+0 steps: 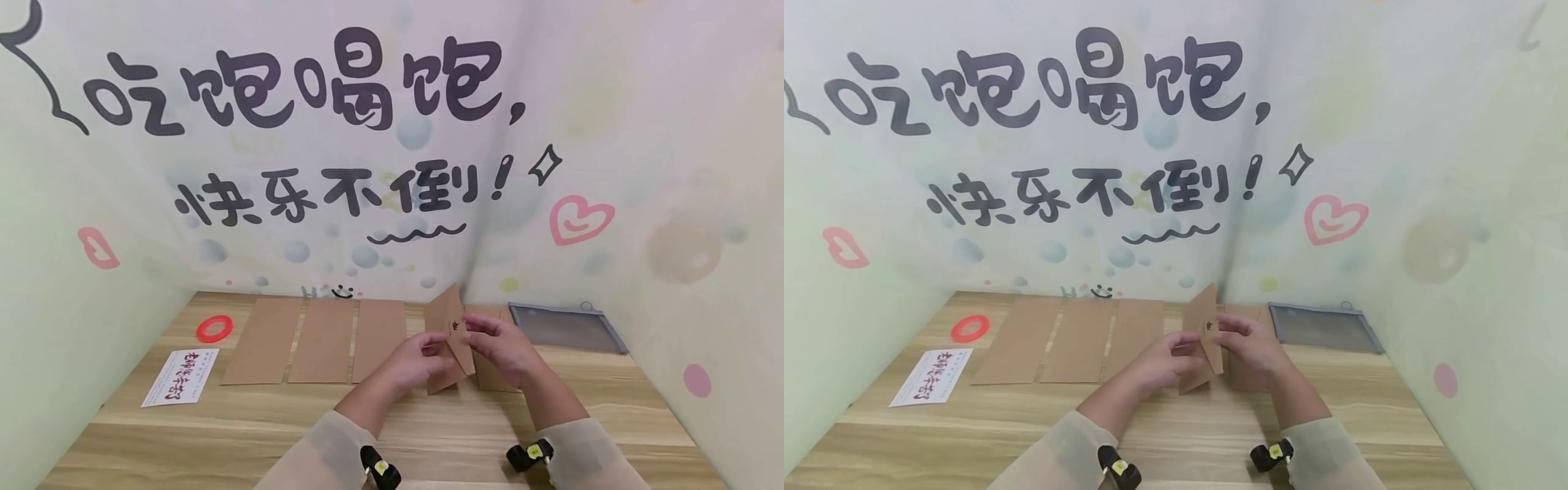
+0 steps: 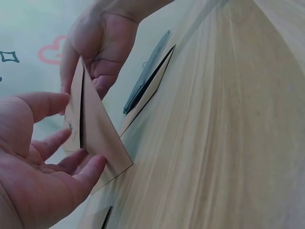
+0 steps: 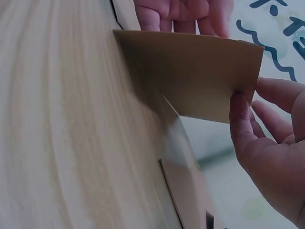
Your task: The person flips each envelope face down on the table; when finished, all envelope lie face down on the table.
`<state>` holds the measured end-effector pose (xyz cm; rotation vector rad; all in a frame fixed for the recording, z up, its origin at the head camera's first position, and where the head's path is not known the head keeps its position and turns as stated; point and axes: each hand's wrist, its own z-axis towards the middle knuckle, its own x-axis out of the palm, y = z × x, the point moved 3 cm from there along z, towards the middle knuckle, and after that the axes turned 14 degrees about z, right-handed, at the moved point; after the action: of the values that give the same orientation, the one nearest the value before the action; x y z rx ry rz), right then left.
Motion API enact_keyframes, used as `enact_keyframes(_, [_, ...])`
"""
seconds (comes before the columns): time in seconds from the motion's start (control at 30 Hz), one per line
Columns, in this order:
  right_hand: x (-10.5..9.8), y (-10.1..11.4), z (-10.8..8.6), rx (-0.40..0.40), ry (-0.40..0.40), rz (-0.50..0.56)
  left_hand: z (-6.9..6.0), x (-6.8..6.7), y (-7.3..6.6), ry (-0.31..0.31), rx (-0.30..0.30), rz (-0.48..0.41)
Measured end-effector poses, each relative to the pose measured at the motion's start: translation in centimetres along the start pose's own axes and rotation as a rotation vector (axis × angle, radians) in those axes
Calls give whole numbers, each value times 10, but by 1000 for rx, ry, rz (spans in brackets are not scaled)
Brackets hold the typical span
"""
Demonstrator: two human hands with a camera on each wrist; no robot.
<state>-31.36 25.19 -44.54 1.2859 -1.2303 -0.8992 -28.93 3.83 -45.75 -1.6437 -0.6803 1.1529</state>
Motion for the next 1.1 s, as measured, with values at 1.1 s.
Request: enact_keyframes(1.1, [23,-6,-6,11,137,-58,-4,2,-15,-73,38,-179])
